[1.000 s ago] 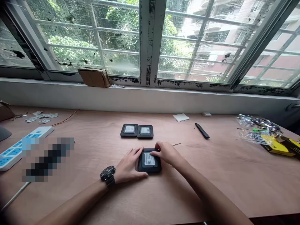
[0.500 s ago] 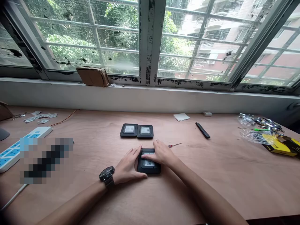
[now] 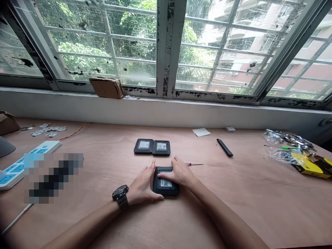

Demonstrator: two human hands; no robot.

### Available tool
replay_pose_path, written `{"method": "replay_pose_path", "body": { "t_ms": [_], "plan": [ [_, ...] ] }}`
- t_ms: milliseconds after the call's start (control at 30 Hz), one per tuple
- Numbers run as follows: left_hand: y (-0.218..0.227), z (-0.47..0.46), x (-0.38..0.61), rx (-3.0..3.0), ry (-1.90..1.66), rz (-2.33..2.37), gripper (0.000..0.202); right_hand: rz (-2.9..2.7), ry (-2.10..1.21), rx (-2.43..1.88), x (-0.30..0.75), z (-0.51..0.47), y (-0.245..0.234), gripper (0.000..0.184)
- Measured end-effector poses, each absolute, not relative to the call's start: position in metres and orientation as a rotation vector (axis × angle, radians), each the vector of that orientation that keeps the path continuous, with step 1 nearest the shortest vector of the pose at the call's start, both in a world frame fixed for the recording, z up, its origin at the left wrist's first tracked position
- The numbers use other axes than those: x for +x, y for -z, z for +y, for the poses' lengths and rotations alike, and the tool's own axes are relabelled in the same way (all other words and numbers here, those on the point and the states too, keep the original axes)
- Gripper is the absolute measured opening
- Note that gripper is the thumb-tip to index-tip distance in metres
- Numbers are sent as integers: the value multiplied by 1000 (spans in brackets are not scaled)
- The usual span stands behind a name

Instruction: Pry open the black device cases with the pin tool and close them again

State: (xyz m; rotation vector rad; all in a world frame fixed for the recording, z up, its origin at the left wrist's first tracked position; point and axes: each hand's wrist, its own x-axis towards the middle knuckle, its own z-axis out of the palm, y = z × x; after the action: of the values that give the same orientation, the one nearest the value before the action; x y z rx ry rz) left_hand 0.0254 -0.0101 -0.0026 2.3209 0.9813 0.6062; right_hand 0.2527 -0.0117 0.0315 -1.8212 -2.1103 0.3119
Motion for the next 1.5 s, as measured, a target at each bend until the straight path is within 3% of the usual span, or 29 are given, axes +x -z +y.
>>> {"method": "replay_pose_path", "body": {
  "t_ms": [167,333,500,600,733,867,967,1200,1500],
  "plan": [
    [-4,-12,28,2316,-638,975,140,-2145,-371,-1651,255,-19,-52,59],
    [-10,-14,26,2389,-599,983,137,-2115,-766,-1465,262,-21,-68,47],
    [-10,-42,-18,2483,-537,1250,132,-2126,-883,-1323,284,-24,-101,36],
    [-6,-68,-54,2515,-537,1470,129,-2220,-793,-1413,294,-28,-124,31],
    [-8,-84,-80,2571,-541,1548,114,-2457,-439,-1356,294,-31,-134,25],
    [-16,-66,-82,2611,-458,1328,107,-2575,-58,-1135,307,-39,-113,25],
    [-19,-45,-76,2576,-378,1149,112,-2577,153,-1072,334,-52,-78,37],
    [-18,-13,-51,2500,-493,1140,117,-2541,79,-1145,371,-70,-7,35],
    [-11,-30,-32,2499,-613,1210,124,-2464,23,-1428,347,-63,-5,36]
  ]
}}
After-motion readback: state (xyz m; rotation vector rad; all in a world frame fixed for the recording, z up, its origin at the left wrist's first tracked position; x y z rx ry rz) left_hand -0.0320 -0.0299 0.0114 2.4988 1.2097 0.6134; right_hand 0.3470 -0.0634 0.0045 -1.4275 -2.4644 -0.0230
